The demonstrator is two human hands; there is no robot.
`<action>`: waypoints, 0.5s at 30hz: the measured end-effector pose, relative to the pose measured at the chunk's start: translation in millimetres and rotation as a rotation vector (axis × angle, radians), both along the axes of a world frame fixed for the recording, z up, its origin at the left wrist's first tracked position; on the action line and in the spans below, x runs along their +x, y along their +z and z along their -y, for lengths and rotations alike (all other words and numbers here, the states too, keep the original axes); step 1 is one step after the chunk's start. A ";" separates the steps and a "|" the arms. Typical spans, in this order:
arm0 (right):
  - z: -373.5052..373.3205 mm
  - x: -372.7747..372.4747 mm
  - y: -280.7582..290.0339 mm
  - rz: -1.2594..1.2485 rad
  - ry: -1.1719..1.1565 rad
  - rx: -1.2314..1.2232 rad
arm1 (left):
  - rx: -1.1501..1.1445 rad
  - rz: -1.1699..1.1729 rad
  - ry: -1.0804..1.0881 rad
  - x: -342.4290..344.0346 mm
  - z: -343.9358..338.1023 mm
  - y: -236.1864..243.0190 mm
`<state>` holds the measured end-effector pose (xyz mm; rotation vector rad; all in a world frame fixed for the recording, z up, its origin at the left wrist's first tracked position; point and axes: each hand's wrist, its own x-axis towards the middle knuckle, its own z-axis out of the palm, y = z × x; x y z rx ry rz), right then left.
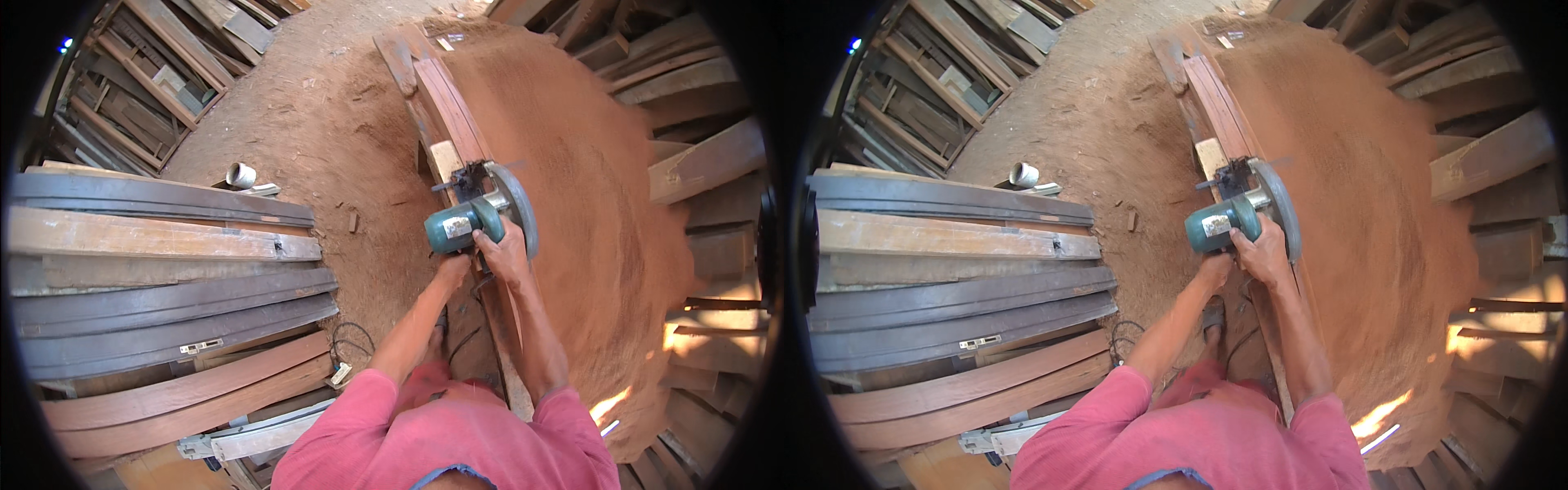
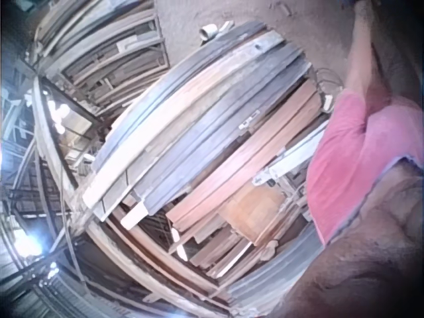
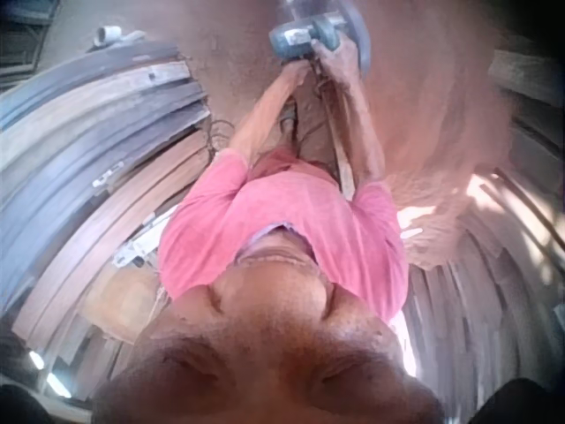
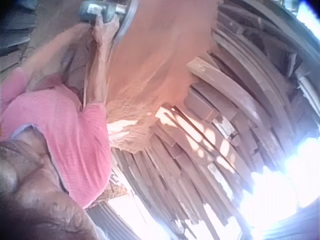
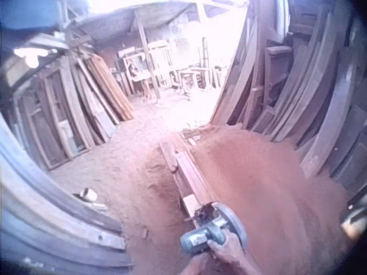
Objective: The person uses a circular saw to cut a long wooden plank on a workbench. They guide the saw along the wood to make a straight cut, then inspect the resulting piece. The person then moves through the workshop and briefly handles a large metal basin.
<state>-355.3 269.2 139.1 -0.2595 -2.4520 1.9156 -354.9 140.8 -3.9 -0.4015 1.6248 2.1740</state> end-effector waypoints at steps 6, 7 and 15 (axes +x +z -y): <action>-7.0 3.2 -1.5 0.127 -0.014 -0.055 | -0.048 0.081 -0.075 -4.9 -9.5 15.5; -5.9 3.0 -2.7 0.121 -0.017 -0.077 | -0.039 0.085 -0.071 -2.3 -9.2 10.1; 3.3 -1.1 0.8 0.019 -0.018 -0.030 | -0.101 0.062 -0.045 -6.1 -1.2 -19.4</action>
